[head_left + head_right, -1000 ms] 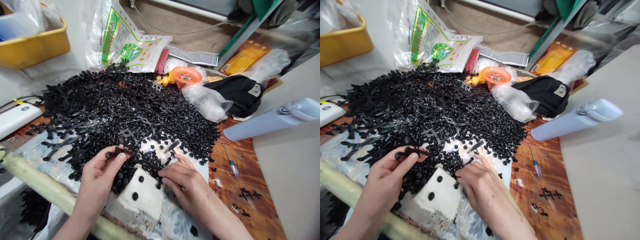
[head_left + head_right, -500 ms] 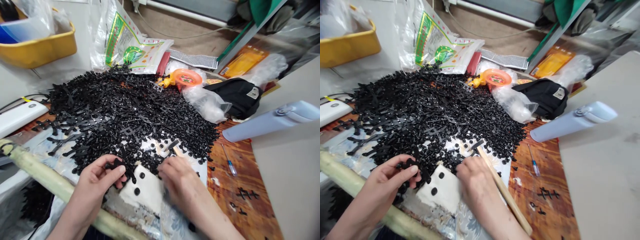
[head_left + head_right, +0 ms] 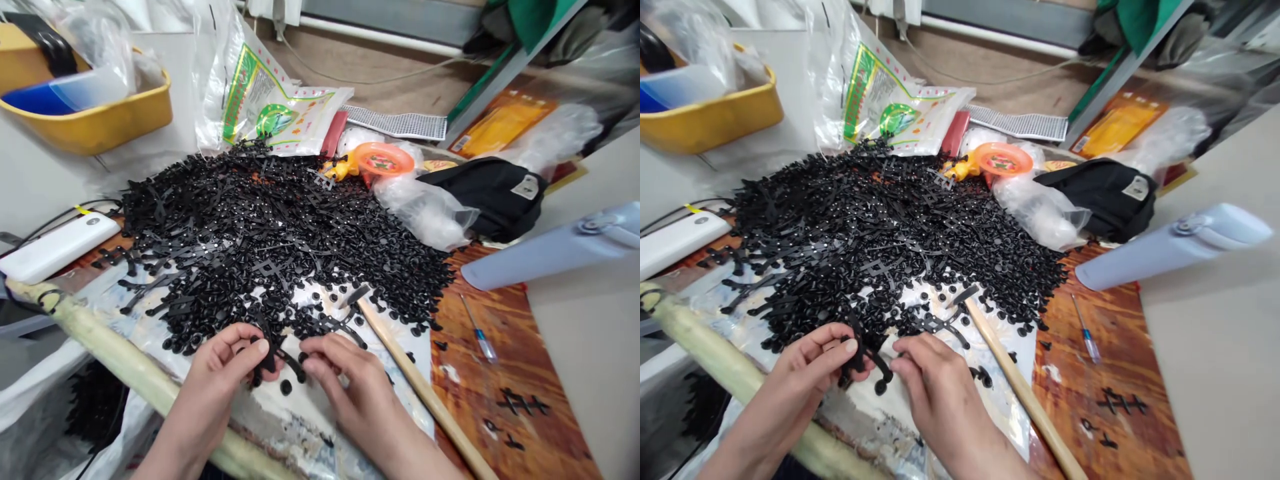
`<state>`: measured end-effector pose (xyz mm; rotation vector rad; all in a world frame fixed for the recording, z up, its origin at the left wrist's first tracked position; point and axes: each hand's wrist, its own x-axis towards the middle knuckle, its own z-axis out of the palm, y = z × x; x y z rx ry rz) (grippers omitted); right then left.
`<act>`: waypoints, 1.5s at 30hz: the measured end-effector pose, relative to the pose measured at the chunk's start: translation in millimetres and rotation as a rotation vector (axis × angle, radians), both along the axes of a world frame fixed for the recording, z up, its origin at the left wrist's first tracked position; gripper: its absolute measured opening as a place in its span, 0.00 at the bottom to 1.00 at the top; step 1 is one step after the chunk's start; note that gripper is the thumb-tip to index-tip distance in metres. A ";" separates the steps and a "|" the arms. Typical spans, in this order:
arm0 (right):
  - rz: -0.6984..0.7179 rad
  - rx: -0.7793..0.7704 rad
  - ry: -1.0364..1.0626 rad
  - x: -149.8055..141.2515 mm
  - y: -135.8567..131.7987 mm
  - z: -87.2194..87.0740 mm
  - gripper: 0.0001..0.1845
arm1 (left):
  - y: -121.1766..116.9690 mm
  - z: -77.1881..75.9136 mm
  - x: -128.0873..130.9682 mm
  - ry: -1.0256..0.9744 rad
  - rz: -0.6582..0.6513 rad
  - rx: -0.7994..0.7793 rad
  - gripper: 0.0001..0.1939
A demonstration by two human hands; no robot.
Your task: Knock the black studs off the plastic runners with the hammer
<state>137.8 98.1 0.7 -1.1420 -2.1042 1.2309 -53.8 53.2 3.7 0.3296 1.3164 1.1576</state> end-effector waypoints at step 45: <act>-0.164 -0.490 0.276 47.7 -40.2 11.0 0.13 | -31.2 22.7 53.8 0.208 -0.464 -0.080 0.20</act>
